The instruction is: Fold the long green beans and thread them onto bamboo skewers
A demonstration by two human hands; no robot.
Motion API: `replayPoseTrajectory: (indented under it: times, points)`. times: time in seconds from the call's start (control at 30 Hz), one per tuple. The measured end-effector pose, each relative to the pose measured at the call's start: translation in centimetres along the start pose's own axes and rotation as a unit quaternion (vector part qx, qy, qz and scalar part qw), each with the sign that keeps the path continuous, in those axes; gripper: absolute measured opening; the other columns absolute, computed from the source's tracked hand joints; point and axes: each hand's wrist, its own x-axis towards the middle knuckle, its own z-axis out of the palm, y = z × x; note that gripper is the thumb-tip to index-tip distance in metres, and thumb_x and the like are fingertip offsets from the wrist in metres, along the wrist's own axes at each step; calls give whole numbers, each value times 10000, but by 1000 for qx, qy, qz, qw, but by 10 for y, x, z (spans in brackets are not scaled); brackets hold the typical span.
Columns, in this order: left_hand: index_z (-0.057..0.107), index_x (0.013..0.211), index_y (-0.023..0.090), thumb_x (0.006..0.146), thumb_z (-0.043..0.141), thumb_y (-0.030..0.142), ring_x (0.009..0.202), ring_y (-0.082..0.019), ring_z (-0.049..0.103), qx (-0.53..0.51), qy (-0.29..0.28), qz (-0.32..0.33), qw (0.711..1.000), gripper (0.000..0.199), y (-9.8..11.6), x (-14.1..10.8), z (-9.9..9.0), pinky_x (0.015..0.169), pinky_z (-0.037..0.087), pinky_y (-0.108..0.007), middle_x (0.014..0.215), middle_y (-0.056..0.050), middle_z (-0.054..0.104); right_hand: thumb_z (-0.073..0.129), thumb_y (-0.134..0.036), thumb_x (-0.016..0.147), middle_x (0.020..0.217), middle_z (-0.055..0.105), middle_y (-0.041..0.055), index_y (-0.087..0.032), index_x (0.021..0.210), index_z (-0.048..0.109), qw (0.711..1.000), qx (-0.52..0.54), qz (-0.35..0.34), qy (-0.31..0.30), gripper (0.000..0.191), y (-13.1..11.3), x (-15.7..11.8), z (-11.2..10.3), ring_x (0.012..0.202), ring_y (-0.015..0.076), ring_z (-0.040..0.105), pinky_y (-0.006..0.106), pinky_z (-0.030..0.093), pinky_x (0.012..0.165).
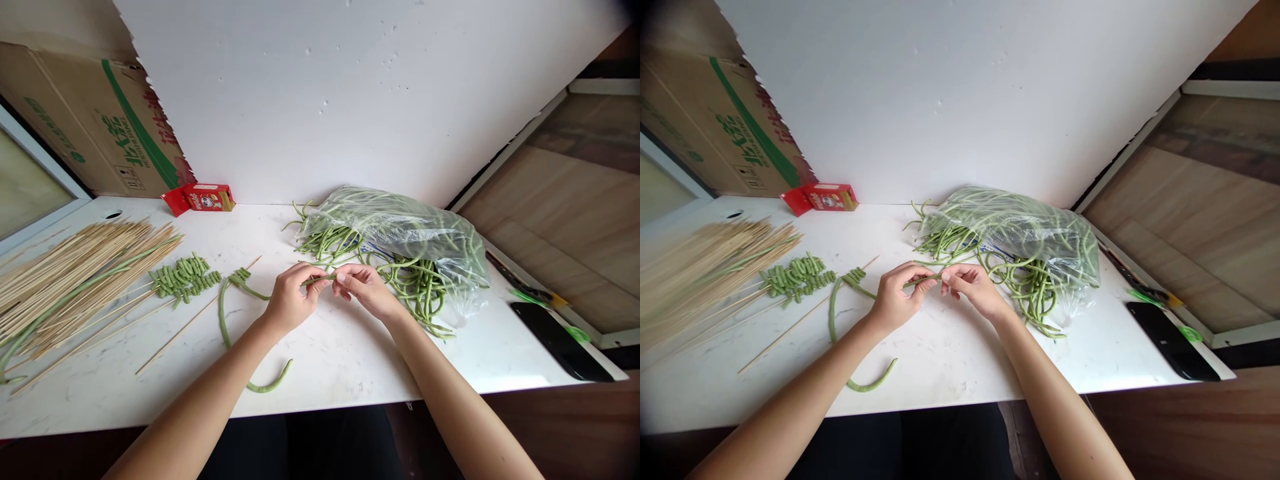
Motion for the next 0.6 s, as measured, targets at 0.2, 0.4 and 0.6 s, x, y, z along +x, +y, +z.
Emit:
replayPoseTrajectory:
  times: [0.2,0.4,0.6]
  points:
    - [761,1085,206,999,706,239,844,-173,714,1,-8,24,1000,107,1,1,-2,719,564,-281,955,-73,773,782,-458,947,758,732,41,-194,887,795,1000,-1,1,-6,271,1,0,-1,666,143,631,263,460,582]
    - [773,1083,206,995,720,263,864,-178,740,15,16,5,1000,118,1,1,-4,756,589,-292,994,-78,804,879,-406,854,876,797,67,-226,1061,811,999,25,-15,25,282,7,1,-6,802,213,752,284,532,597]
    - [770,1074,202,993,718,256,844,-176,751,-7,3,-1,1000,110,3,1,-2,751,597,-292,983,-77,810,919,-379,805,858,806,66,-225,1022,829,999,14,-25,38,281,8,1,-6,778,214,759,289,557,577]
